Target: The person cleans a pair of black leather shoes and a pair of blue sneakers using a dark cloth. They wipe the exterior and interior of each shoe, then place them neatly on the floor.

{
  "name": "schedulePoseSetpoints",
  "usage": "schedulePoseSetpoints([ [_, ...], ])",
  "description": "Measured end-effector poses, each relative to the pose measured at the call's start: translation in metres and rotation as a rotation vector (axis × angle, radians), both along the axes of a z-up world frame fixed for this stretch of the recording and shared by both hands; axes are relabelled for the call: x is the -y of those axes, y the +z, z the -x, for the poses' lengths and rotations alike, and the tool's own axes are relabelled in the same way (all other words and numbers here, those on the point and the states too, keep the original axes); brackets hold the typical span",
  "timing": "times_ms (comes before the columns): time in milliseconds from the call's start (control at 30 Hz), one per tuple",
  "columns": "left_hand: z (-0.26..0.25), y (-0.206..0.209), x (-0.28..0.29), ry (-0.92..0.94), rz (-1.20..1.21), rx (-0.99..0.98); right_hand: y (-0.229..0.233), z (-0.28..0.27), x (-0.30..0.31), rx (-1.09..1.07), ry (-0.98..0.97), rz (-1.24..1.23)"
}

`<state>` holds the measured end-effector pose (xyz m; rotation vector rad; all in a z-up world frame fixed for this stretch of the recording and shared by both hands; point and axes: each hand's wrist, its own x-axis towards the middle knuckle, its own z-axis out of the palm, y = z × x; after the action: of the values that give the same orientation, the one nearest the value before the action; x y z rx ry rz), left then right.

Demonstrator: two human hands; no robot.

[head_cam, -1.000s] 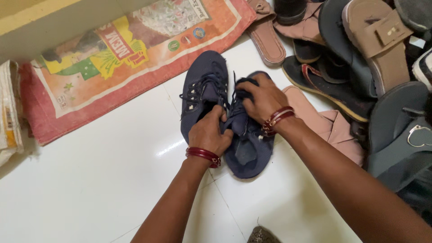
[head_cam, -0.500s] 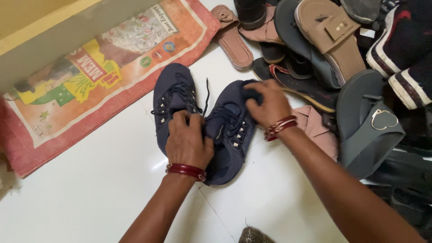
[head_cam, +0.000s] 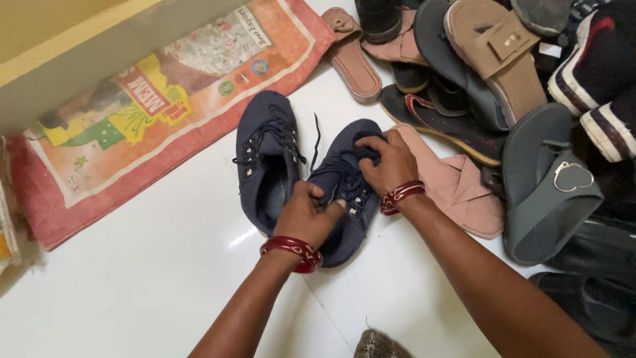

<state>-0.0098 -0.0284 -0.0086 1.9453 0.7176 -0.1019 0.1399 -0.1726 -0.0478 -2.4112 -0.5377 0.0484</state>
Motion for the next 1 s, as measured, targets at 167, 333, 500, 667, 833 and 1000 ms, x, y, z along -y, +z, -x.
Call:
schedulePoseSetpoints([
  [167,-0.009,-0.029,-0.022,0.268,0.508,0.186,0.018,0.012,-0.019,0.303,0.297,-0.126],
  [333,-0.005,-0.037,-0.032,0.358,0.671,0.196,0.021,0.019,-0.016,0.202,0.475,0.064],
  [500,-0.005,-0.029,-0.035,0.385,0.734,0.17,0.015,0.008,0.027,0.144,0.346,0.241],
  [667,-0.006,-0.027,-0.037,0.392,0.737,0.165,0.013,0.003,0.047,0.131,0.18,0.086],
  [833,-0.007,-0.034,-0.041,0.358,0.793,0.188,0.025,0.002,-0.015,0.356,0.362,-0.161],
  [1000,-0.007,-0.042,-0.04,0.397,0.799,0.218,0.028,0.011,-0.052,0.192,0.592,0.123],
])
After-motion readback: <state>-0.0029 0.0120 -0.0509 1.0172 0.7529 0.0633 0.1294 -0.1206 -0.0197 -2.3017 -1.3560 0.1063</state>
